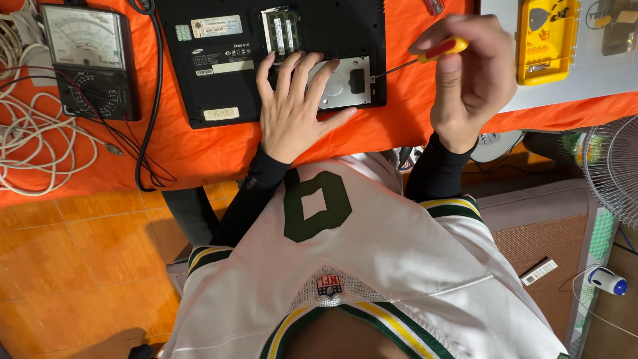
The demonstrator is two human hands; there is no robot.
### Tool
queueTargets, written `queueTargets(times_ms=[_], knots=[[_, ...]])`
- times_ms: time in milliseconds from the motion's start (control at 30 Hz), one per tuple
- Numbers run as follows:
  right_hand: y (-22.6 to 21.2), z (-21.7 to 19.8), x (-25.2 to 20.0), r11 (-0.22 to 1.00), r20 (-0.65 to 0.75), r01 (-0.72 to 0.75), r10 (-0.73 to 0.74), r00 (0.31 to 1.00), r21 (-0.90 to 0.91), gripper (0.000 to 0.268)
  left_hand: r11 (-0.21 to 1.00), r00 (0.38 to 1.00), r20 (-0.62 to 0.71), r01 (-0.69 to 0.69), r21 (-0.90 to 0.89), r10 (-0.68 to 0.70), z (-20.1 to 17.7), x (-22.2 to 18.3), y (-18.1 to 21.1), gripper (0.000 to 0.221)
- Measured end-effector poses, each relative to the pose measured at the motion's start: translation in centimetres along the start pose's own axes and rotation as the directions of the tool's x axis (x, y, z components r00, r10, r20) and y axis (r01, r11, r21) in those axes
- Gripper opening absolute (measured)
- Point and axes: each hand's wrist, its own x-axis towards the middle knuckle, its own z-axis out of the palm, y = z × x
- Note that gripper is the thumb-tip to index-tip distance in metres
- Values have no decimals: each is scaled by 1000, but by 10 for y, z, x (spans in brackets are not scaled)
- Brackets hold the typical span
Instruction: The recorder is using a screwdriver to remove or install a hard drive from a laptop.
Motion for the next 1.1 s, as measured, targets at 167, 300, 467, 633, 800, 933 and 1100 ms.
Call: queueTargets(times_ms=[167,300,467,633,800,933,1100], knots=[[12,-8,-5,985,80,126,-117,990,-117,25,1000,1000,9,-3,-2,3,-1,0,0,64],[12,-4,-6,979,26,153,-151,988,-132,28,1000,1000,9,-5,7,5,0,-1,0,64],[4,-1,-4,993,-5,105,-105,994,-47,23,1000,999,-40,7,-7,-8,-2,1,2,68],[16,-5,-14,949,63,243,-235,970,-198,30,1000,999,-44,9,6,-9,-1,2,3,69],[25,-6,-24,990,-31,140,-141,990,-12,21,1000,998,-55,6,-11,-6,-2,0,5,68],[15,-6,-16,986,10,165,-165,986,-5,22,1000,999,-53,-2,16,3,-3,2,5,70],[15,-2,-16,954,62,266,-259,964,-142,33,1000,998,-57,-3,-1,3,-7,5,8,70]])
